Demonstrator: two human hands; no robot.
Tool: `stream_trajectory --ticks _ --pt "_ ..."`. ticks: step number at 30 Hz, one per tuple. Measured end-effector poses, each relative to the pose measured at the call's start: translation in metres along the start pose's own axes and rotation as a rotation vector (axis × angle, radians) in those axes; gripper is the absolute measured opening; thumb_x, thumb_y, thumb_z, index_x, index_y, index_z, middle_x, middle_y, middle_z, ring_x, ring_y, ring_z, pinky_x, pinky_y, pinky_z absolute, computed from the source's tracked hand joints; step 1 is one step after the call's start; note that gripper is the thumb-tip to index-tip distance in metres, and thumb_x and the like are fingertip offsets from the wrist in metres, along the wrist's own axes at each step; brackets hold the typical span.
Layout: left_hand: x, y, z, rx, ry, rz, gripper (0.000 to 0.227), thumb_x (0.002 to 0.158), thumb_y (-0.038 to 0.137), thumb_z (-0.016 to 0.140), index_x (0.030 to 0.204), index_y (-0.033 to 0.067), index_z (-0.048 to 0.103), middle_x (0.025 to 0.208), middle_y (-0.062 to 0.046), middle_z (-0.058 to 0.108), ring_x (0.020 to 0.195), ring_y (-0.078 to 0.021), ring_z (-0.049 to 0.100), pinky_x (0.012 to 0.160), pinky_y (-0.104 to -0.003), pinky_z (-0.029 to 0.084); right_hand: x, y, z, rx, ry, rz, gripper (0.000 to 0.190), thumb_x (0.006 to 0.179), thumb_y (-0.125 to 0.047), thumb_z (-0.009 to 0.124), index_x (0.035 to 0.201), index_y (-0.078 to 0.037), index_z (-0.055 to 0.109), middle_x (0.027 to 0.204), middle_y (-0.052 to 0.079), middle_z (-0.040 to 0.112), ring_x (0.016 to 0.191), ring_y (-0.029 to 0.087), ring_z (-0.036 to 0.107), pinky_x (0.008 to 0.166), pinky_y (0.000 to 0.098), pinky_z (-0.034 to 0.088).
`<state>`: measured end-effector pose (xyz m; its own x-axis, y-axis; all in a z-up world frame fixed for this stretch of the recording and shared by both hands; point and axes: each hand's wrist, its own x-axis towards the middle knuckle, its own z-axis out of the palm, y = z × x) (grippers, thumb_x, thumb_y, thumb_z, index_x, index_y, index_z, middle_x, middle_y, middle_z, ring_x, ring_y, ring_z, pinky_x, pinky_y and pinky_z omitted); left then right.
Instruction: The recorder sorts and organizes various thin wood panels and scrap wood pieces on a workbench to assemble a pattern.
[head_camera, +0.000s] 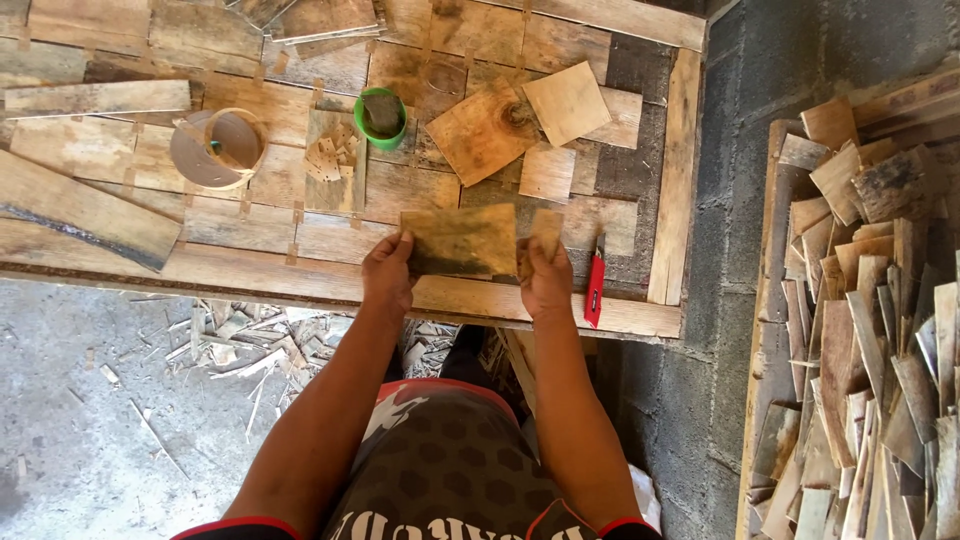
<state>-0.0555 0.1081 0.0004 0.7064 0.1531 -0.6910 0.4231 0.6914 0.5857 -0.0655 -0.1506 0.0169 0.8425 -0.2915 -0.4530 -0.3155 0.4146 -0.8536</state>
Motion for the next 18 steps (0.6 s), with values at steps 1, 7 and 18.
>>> stream_trajectory --ticks 1,7,18 --pt "0.001 0.002 -0.003 0.0 -0.002 -0.001 0.011 0.096 0.02 0.073 0.1 0.0099 0.072 0.086 0.0 0.073 0.068 -0.0112 0.068 0.058 -0.028 0.057 -0.005 -0.001 -0.001 0.0 0.001 -0.001 0.023 0.094 -0.015 0.078 0.115 -0.009 0.068 0.094 0.005 0.074 0.073 0.014 0.063 0.058 0.0298 0.048" --pt "-0.004 0.014 -0.013 0.03 -0.027 0.033 0.012 0.098 0.021 0.072 0.103 0.01 0.073 0.084 0.0 0.072 0.066 -0.0107 0.065 0.054 -0.027 0.053 -0.015 0.007 0.0 0.148 -0.136 0.032 0.024 0.096 -0.02 0.071 0.118 -0.014 0.062 0.095 0.004 0.073 0.079 0.016 0.07 0.061 0.0318 0.057" --pt "-0.022 0.016 -0.024 0.072 -0.079 0.148 0.011 0.099 0.015 0.071 0.104 0.0052 0.074 0.087 -0.002 0.073 0.072 -0.0121 0.065 0.064 -0.026 0.054 -0.013 0.056 0.034 0.11 0.147 -0.187 0.035 0.107 -0.034 0.061 0.13 -0.008 0.058 0.111 0.004 0.067 0.094 0.014 0.067 0.078 0.03 0.059"
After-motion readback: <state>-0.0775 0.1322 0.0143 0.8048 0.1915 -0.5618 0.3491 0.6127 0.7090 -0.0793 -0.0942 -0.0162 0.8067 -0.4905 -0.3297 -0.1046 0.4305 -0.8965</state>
